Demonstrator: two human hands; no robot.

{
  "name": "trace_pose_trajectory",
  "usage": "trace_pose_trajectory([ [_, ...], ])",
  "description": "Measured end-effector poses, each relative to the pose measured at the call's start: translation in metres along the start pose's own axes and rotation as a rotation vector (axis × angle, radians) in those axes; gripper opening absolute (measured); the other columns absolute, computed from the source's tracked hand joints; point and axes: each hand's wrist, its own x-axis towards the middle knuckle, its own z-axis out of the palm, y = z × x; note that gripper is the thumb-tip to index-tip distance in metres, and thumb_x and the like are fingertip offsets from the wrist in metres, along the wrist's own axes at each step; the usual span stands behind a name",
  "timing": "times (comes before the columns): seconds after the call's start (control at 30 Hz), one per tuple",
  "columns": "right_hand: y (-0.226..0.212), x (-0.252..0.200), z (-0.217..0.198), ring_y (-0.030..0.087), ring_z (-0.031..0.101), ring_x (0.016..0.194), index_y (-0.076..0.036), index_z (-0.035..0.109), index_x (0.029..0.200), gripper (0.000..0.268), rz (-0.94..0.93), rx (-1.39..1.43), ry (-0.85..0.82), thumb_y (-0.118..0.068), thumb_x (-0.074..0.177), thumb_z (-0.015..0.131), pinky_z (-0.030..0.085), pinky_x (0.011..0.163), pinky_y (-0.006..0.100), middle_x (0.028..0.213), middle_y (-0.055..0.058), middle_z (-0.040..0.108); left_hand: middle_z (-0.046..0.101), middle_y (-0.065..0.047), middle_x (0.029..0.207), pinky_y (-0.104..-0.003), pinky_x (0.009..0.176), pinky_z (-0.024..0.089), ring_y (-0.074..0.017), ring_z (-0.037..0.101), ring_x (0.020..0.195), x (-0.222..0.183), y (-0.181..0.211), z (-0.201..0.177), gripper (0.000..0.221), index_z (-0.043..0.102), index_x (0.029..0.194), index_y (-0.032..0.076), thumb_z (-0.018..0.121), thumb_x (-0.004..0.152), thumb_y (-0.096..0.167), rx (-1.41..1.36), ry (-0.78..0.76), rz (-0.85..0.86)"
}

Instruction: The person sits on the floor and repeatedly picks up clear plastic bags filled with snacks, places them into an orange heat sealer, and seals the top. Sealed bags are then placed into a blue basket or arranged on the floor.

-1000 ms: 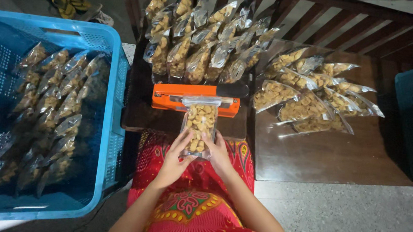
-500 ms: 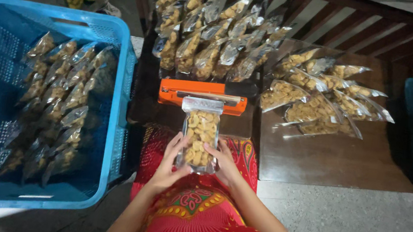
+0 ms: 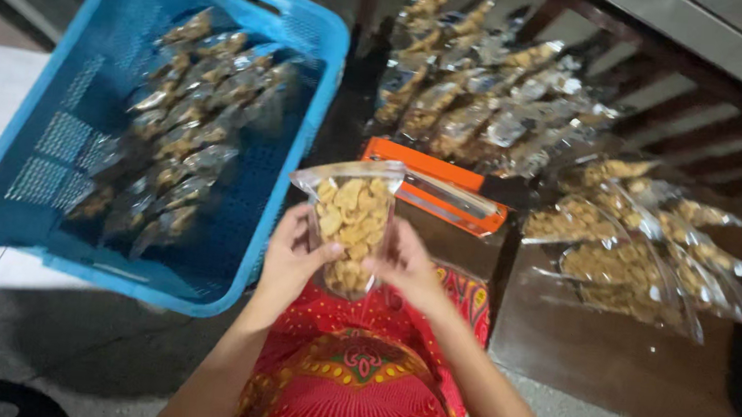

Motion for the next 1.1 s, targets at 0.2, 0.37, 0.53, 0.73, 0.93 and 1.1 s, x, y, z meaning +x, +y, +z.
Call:
trace_pose_trajectory([
  [0.2,-0.118,0.063,0.007,0.025,0.051,0.144,-0.007,0.041,0.154,0.077,-0.401,-0.342,-0.103,-0.016,0.090,0.081,0.044,0.120,0.043,0.159,0.010,0.046,0.071,-0.012,0.119,-0.033,0.100,0.052,-0.0187,0.067,0.112,0.008,0.078,-0.036,0.058,0.059,0.133,0.002,0.087,0.082,0.003,0.414,0.228,0.295],
  [0.37,-0.189,0.105,0.059,0.031,0.057,0.137,-0.010,0.057,0.141,0.064,-0.731,-1.102,-0.416,-0.026,0.085,0.086,0.046,0.114,0.045,0.148,0.012,0.057,0.069,-0.011,0.135,-0.035,0.108,0.052,-0.0258,0.068,0.126,0.018,0.105,-0.052,0.055,0.061,0.134,0.004,0.087,0.085,0.006,0.568,0.315,0.528],
  [0.53,-0.172,0.156,0.103,0.033,0.063,0.123,-0.013,0.060,0.137,0.060,-0.804,-1.263,-0.687,-0.018,0.081,0.081,0.050,0.101,0.045,0.137,0.011,0.065,0.069,-0.013,0.134,-0.035,0.105,0.053,-0.0277,0.069,0.124,0.024,0.082,-0.066,0.057,0.060,0.136,0.005,0.085,0.085,0.005,0.504,0.427,0.457],
  [0.73,-0.108,0.208,0.117,0.028,0.069,0.108,-0.012,0.062,0.141,0.065,-0.816,-1.468,-0.669,-0.002,0.077,0.071,0.055,0.090,0.042,0.116,0.006,0.072,0.055,-0.020,0.150,-0.041,0.117,0.041,-0.0339,0.052,0.142,0.054,-0.009,-0.099,0.061,0.055,0.139,0.003,0.081,0.085,0.011,0.419,0.546,0.325],
  [0.93,-0.037,0.251,0.126,0.027,0.067,0.088,-0.017,0.071,0.105,0.024,-0.849,-1.668,-0.680,-0.012,0.082,0.073,0.054,0.066,0.042,0.090,0.003,0.066,0.011,-0.036,0.157,-0.048,0.117,0.016,-0.0432,0.006,0.149,0.117,-0.165,-0.130,0.098,0.017,0.159,-0.002,0.072,0.100,0.054,0.168,0.445,-0.543],
  [1.1,0.006,0.282,0.135,0.027,0.068,0.089,-0.017,0.065,0.092,0.018,-0.732,-1.757,-0.724,-0.011,0.077,0.072,0.054,0.064,0.044,0.091,0.004,0.065,0.070,-0.023,0.137,-0.043,0.105,0.051,-0.0352,0.066,0.125,0.168,-0.243,-0.140,0.073,0.062,0.144,0.009,0.068,0.084,0.050,0.094,0.175,-0.411],
])
